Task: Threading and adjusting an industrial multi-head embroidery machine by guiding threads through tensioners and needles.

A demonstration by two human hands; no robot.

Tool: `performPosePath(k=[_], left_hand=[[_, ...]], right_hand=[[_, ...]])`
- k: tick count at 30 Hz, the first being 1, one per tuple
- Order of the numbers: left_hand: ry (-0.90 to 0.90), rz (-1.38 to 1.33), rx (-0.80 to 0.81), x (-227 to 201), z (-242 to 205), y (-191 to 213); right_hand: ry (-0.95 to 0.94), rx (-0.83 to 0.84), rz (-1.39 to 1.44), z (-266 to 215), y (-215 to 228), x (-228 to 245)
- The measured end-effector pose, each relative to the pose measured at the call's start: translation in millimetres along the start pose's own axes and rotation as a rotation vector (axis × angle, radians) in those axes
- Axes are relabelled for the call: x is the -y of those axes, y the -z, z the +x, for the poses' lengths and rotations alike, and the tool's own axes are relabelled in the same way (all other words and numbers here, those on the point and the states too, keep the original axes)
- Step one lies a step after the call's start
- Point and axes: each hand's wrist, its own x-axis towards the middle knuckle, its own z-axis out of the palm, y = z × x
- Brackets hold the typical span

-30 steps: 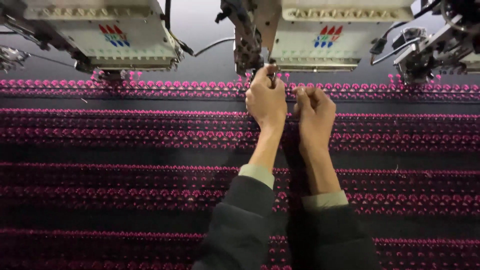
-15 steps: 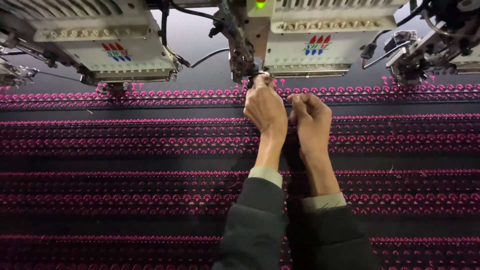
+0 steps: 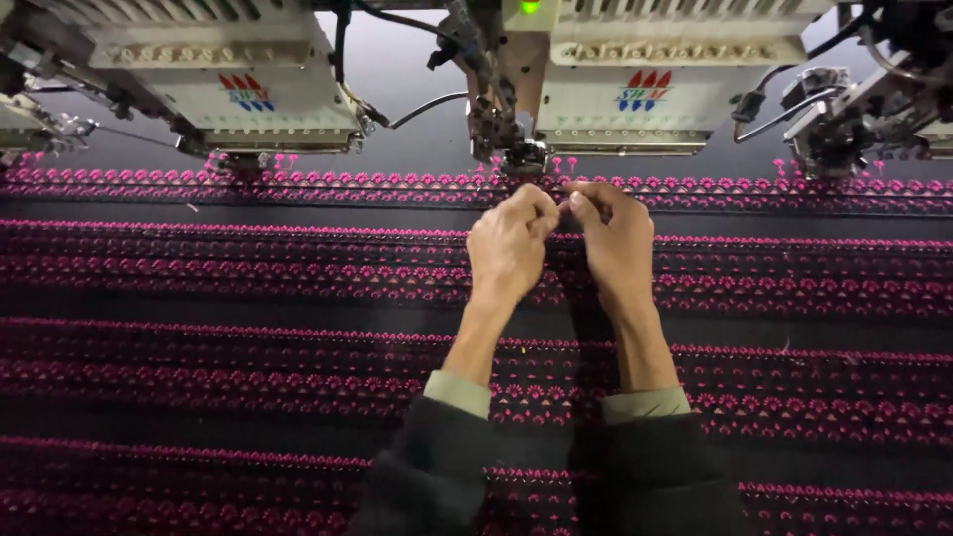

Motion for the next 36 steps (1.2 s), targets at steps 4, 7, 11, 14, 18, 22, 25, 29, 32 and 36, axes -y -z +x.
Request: performPosePath(k=[4,7,11,14,18,22,25,29,32,36], left_hand=[[-0.009,-0.074,-0.041,4,-18,6],[-0.037,-0.139,-0.063,0,-19,-3],[0.033,-0.176,-0.191,-1,-19,-26],[0.074,-0.181,-0.266,1,-17,-41],[0.073,-0.159,-0.285,4,-16,-40],[0.026,-0.138,-0.274,5,-16,-28],[0.008,-0.141,-0.404,1,-8,-8],[-0.093,0.134,-0.587,18,21,-18],[-0.185,0.302,-0.655,28,44,-30],[-0.25,0.35,-0.688,24,51,-29]], right_hand=[[0.014,0.055,0.1,-1,-8,10],[-0.004,0.056,0.325,3,-12,7],[0.031,-0.059,0.208,5,-16,-2],[0.071,-0.087,0.064,7,-12,-1],[0.119,-0.04,-0.162,19,-9,-11],[0.127,-0.016,0.106,11,-11,-12],[0.117,0.041,0.511,3,-8,1],[0.152,0.079,0.543,-1,-5,9],[0.111,0.084,0.493,1,-5,10],[0.0,0.054,0.338,-2,-4,14]])
